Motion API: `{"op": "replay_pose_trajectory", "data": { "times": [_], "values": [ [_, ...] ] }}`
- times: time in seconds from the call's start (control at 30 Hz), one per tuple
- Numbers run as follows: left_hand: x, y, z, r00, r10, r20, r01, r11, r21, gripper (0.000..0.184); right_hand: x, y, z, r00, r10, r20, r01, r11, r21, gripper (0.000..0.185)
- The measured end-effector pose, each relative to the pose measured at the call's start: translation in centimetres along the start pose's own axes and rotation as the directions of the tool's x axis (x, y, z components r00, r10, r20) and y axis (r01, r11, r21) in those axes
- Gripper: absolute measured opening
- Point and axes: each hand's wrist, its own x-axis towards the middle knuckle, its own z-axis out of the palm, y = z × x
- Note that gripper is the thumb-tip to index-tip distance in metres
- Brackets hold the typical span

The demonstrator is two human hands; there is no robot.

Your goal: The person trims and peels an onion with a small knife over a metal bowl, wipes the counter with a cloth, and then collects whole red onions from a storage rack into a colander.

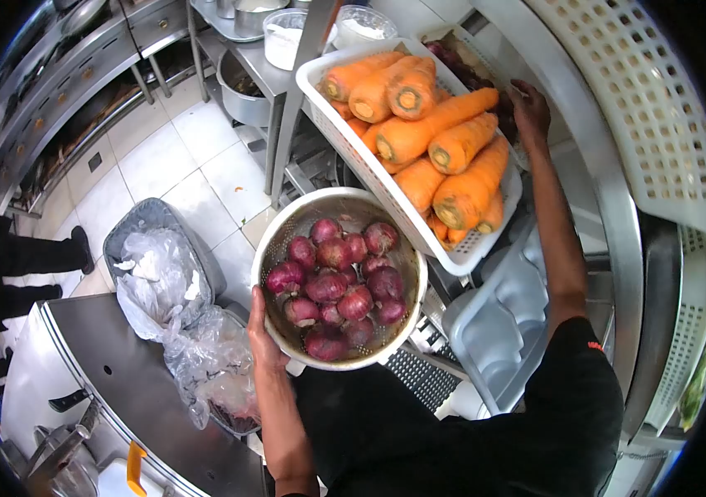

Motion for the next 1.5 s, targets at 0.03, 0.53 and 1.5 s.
{"op": "replay_pose_trajectory", "data": {
  "times": [0.03,0.53,1.5],
  "values": [
    [-0.2,0.1,0.3,1.000,-0.002,-0.011,0.002,1.000,0.005,0.057,3.0,2.8,2.0,0.995,0.081,0.060,-0.077,0.995,-0.059,0.038],
    [0.2,0.9,0.5,0.998,-0.061,0.009,0.062,0.995,-0.079,0.055,14.0,1.5,15.8,0.653,-0.100,0.751,0.118,0.993,0.030,0.046],
    [0.1,0.5,0.2,0.993,-0.081,-0.089,0.078,0.996,-0.037,0.060,9.6,3.1,12.2,0.675,-0.146,0.724,0.189,0.982,0.022,0.056]
  ]
}}
